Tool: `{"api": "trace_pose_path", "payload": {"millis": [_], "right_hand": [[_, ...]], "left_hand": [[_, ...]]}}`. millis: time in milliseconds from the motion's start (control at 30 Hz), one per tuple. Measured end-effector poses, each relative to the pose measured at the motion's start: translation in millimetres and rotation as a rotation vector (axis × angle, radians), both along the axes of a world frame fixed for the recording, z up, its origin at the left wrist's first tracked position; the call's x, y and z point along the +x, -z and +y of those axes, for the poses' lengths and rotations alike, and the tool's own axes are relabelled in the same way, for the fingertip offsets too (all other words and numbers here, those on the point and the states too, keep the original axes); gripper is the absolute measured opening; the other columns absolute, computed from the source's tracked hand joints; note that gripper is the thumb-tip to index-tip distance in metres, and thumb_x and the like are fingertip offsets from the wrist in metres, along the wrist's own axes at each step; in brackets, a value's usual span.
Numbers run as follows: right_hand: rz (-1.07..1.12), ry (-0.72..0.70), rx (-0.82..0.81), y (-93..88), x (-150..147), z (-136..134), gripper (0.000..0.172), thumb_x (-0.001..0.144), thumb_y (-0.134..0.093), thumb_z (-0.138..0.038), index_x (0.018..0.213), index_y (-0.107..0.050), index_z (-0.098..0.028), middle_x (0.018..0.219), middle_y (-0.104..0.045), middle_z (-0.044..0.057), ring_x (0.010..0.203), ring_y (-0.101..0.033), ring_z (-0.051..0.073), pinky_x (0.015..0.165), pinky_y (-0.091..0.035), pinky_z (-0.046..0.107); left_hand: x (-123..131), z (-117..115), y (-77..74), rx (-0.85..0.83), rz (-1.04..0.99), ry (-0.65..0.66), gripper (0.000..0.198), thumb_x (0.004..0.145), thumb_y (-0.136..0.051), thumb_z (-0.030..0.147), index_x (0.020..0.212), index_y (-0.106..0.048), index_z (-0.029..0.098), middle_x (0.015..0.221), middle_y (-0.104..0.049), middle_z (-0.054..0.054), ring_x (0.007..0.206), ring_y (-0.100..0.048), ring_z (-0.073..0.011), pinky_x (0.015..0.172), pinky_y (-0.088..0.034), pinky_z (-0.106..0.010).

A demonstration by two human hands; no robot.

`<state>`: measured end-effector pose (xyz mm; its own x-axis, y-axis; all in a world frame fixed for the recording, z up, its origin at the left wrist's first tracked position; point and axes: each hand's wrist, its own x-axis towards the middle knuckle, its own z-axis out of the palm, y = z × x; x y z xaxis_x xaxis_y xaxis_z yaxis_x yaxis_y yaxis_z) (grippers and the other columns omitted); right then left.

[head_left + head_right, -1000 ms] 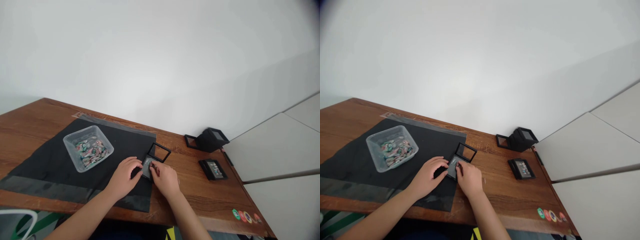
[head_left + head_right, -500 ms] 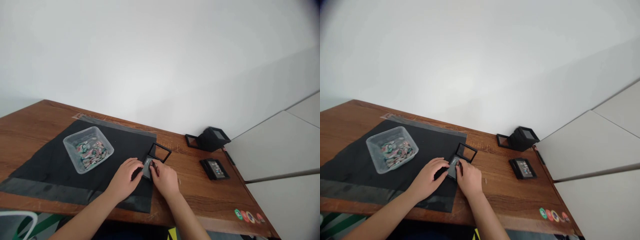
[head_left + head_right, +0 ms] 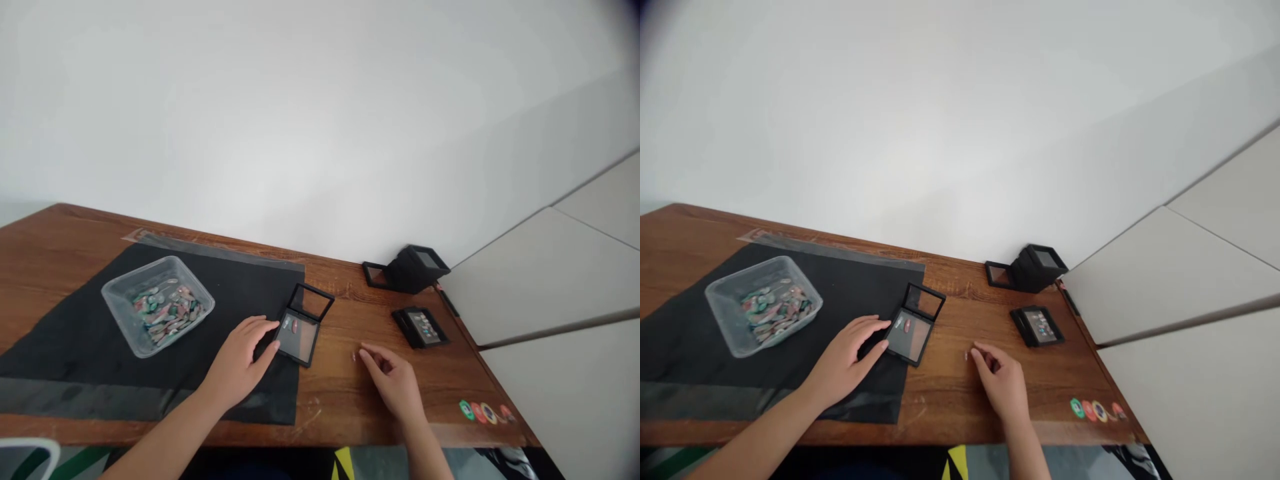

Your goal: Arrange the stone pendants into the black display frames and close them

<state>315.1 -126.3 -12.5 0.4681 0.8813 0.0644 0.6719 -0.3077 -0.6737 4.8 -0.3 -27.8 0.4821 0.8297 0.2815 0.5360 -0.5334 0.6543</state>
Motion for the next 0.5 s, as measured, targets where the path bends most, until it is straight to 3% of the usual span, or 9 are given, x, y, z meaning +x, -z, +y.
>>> {"api": "trace_pose_path", "payload": {"millis": [167,300,500], "right_hand": [[-0.153,-0.05,-0.136,-8.0,-5.8,-0.9,0.04,0.089,-0.063,-0.054,0.111,-0.081,-0.026,0.07,-0.067,0.001,0.066,-0.064,0.019,0.062,-0.046,0.028],[-0.113,-0.046,-0.134,-14.6,-14.6,1.9,0.034,0.091,-0.06,-0.05,0.102,-0.083,-0.028,0.074,-0.07,0.003,0.072,-0.066,0.02,0.066,-0.047,0.029],[-0.038,-0.046,-0.072,-10.7,-16.8,3.3,0.026,0.089,-0.062,-0.043,0.092,-0.082,-0.027,0.075,-0.073,0.003,0.071,-0.066,0.021,0.064,-0.047,0.03]], "left_hand": [[-2.3,0.7,3.4,-0.021,0.025,0.012,0.034,0.098,-0.055,0.04,0.126,-0.068,0.027,0.129,-0.071,-0.008,0.13,-0.06,-0.0332,0.105,-0.054,-0.054],[-2.5,1.8,3.0,-0.017,0.032,0.047,0.03,0.099,-0.053,0.039,0.121,-0.069,0.026,0.126,-0.072,-0.008,0.131,-0.059,-0.0321,0.107,-0.051,-0.055],[-1.6,0.8,1.7,0.029,0.032,0.05,0.026,0.098,-0.055,0.036,0.116,-0.069,0.026,0.123,-0.073,-0.008,0.127,-0.061,-0.0324,0.104,-0.054,-0.054]]}}
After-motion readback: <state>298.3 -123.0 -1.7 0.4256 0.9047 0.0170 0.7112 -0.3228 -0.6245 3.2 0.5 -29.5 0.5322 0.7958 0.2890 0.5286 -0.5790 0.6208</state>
